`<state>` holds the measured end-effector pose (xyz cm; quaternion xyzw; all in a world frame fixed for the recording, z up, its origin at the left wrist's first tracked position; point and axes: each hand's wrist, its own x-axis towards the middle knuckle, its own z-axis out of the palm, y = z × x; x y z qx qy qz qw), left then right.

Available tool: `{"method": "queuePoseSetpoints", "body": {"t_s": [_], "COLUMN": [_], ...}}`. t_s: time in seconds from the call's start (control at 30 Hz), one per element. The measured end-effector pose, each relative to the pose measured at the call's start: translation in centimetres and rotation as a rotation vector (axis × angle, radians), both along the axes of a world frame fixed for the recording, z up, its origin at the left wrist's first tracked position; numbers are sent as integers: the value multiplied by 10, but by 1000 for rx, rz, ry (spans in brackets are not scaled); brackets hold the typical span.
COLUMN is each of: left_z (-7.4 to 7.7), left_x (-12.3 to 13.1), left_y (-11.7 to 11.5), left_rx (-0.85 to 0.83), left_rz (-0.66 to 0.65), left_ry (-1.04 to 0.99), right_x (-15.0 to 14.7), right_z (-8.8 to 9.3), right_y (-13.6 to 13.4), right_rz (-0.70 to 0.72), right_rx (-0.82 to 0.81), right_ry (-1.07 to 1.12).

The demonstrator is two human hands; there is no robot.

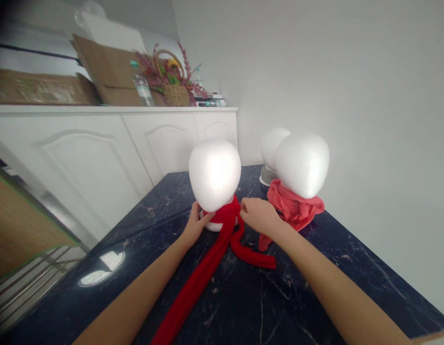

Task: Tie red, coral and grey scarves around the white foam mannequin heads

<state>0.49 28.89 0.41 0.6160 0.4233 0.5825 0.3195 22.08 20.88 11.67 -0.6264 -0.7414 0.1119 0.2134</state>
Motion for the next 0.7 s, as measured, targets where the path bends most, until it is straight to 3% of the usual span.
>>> {"method": "queuePoseSetpoints", "body": {"t_s": [0.1, 0.2, 0.43, 0.7], "left_z": [3, 9, 19, 48], "left_x": [-5, -10, -7, -8], "left_y": [2, -1, -13, -28], "left_rx": [-59, -140, -374, -758], "left_rz": [134, 188, 26, -232], "left_ry": [3, 39, 154, 85], "right_x": [11, 8, -6, -1], "right_z": [-16, -35, -56, -59], "right_y": [51, 73, 75, 77], "right_rz": [-43, -47, -112, -162], "right_rx": [-64, -163, -265, -425], "right_ry": [141, 326, 736, 924]}}
